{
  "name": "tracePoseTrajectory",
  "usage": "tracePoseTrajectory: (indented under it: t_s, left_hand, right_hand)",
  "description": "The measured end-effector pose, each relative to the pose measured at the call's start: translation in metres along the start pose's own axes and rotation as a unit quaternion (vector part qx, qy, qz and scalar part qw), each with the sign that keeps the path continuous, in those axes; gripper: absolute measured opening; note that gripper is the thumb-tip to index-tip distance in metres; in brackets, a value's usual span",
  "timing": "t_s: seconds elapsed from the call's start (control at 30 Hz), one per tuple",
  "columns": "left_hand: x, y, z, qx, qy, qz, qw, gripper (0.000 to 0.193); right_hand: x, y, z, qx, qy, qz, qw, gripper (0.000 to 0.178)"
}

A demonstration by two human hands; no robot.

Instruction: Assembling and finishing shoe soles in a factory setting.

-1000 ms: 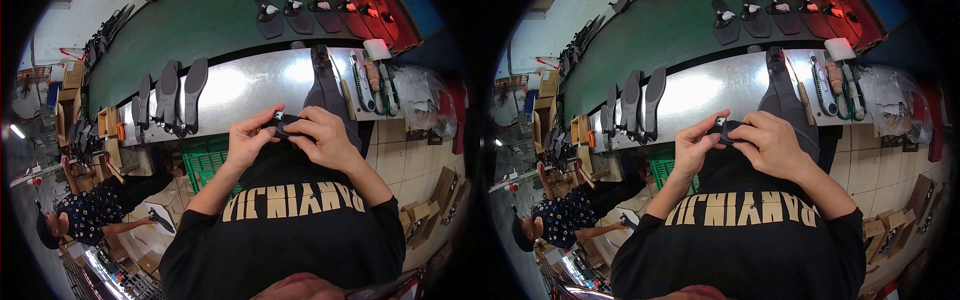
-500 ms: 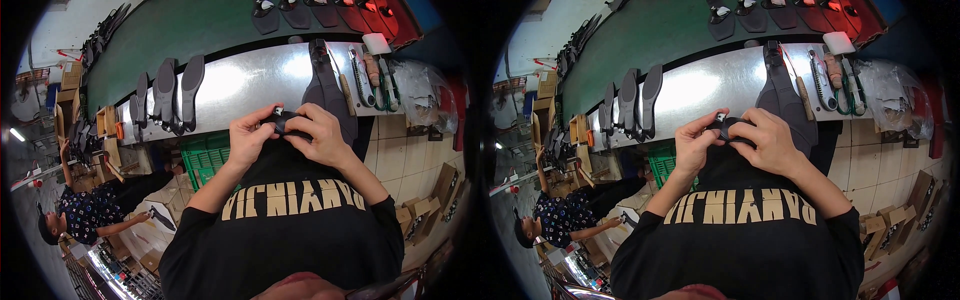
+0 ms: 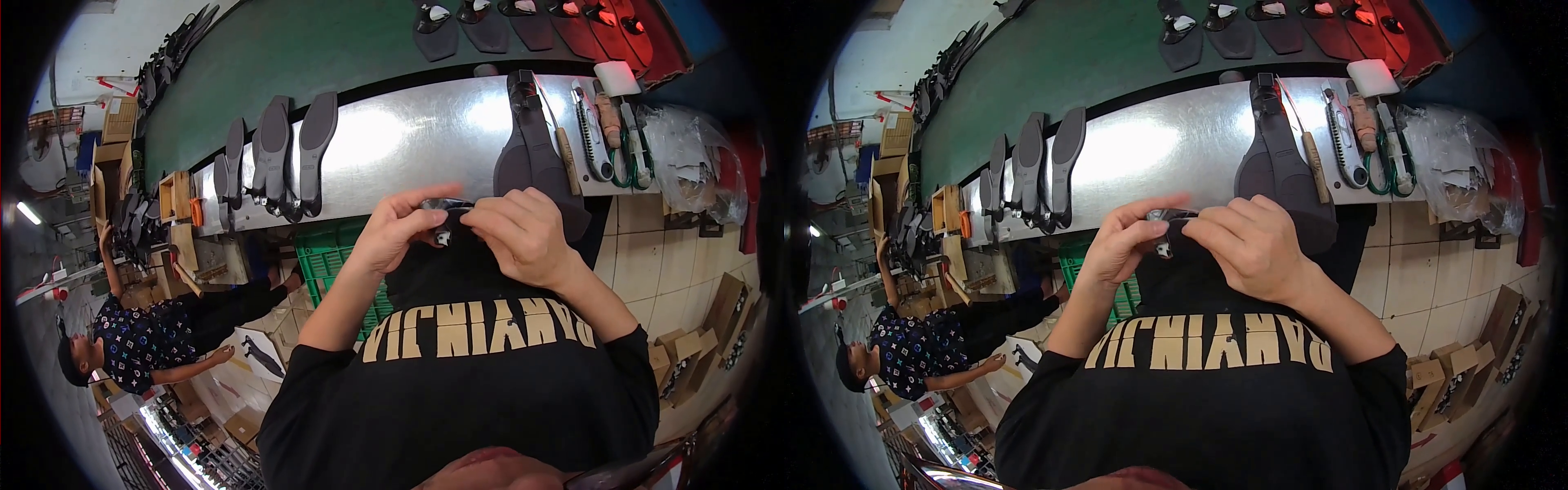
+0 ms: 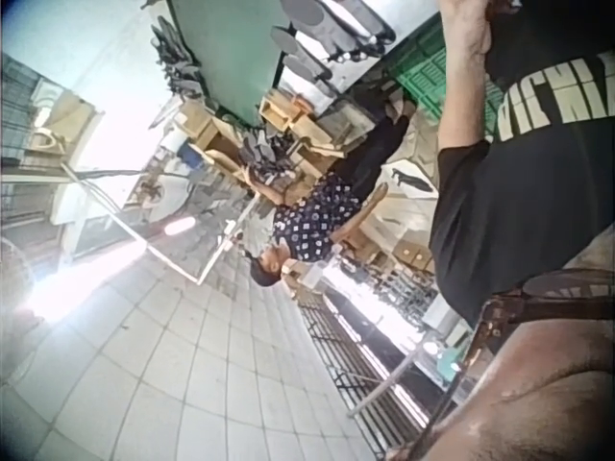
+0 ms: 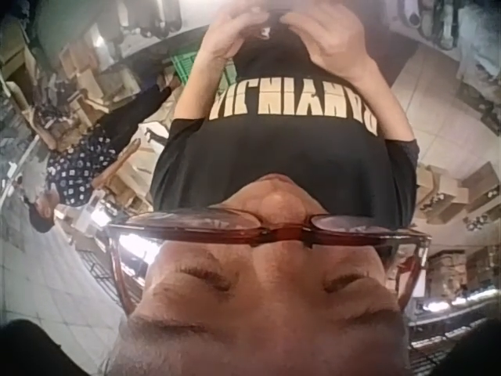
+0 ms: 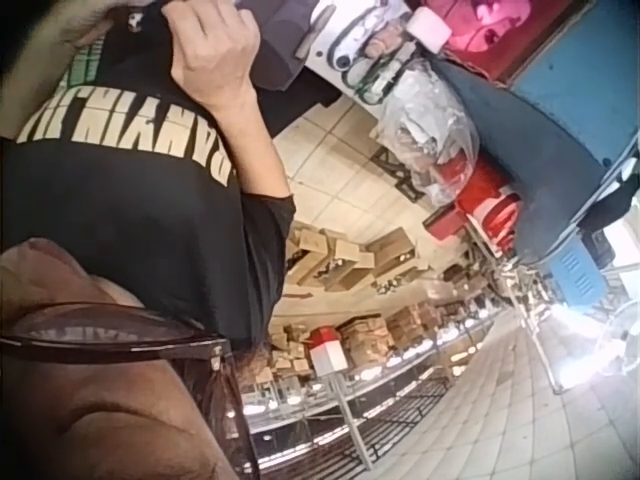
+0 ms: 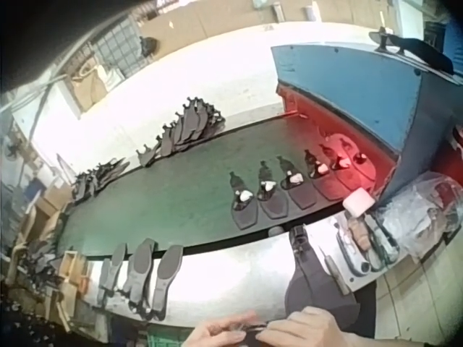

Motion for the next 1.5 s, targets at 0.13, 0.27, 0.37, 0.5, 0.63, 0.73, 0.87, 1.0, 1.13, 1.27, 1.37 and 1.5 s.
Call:
tracePoseTrajectory:
  t_s: [0.13,0.27,0.37,0.5,0.63,0.73,0.87,1.0,1.13,1.27,1.37,1.5]
  left_hand:
    - [0.006,-0.002,0.001,-0.022,-0.033,-0.006,0.999,0.027]
    - [0.020,-0.002,0.002,-0.054,-0.009,0.028,0.998,0.023]
    - [0.023,0.001,0.001,-0.069,0.023,0.005,0.997,0.017]
    - [0.023,0.006,-0.001,-0.082,0.040,-0.049,0.995,0.010]
    - [0.020,0.014,0.002,-0.067,0.076,-0.099,0.990,0.007]
    - [0.018,0.019,-0.003,-0.044,0.253,-0.181,0.949,0.005]
    - [0.006,0.003,-0.004,-0.165,0.313,-0.151,0.923,0.005]
    - [0.018,-0.050,-0.019,-0.301,0.180,0.115,0.930,0.021]
    - [0.040,-0.064,-0.014,-0.286,0.068,0.304,0.906,0.032]
    - [0.036,-0.050,-0.016,-0.240,0.004,0.408,0.881,0.035]
    - [0.038,-0.045,-0.016,-0.220,-0.033,0.464,0.858,0.036]
    - [0.034,-0.016,-0.022,-0.242,-0.062,0.456,0.854,0.033]
  right_hand:
    - [0.002,0.001,0.000,-0.002,0.061,-0.060,0.996,0.025]
    - [0.004,0.007,-0.001,-0.025,0.123,-0.100,0.987,0.022]
    - [0.005,0.008,-0.001,-0.014,0.144,-0.107,0.984,0.021]
    - [0.002,0.012,0.000,-0.007,0.162,-0.116,0.980,0.016]
    - [0.000,0.005,-0.005,0.056,0.233,-0.184,0.953,0.011]
    - [-0.007,-0.001,-0.018,0.082,0.236,-0.224,0.942,0.013]
    - [-0.005,-0.026,-0.039,-0.076,0.108,-0.105,0.986,0.020]
    - [-0.057,-0.045,-0.027,-0.243,0.166,0.020,0.956,0.033]
    - [-0.106,-0.013,0.004,-0.076,0.284,0.187,0.937,0.045]
    - [-0.120,-0.006,0.010,-0.097,0.368,0.038,0.924,0.047]
    - [-0.083,-0.025,-0.002,-0.244,0.293,-0.029,0.924,0.036]
    - [-0.016,-0.006,-0.002,0.021,0.292,-0.288,0.912,0.039]
Point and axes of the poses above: each hand's wrist, its own z-axis away from the middle knuckle, its own y-axis out of the palm, x = y × z, the point moved 1 cm from there along -z, towards the middle knuckle, and after that the axes turned 8 degrees about y, right-handed, at the moved point
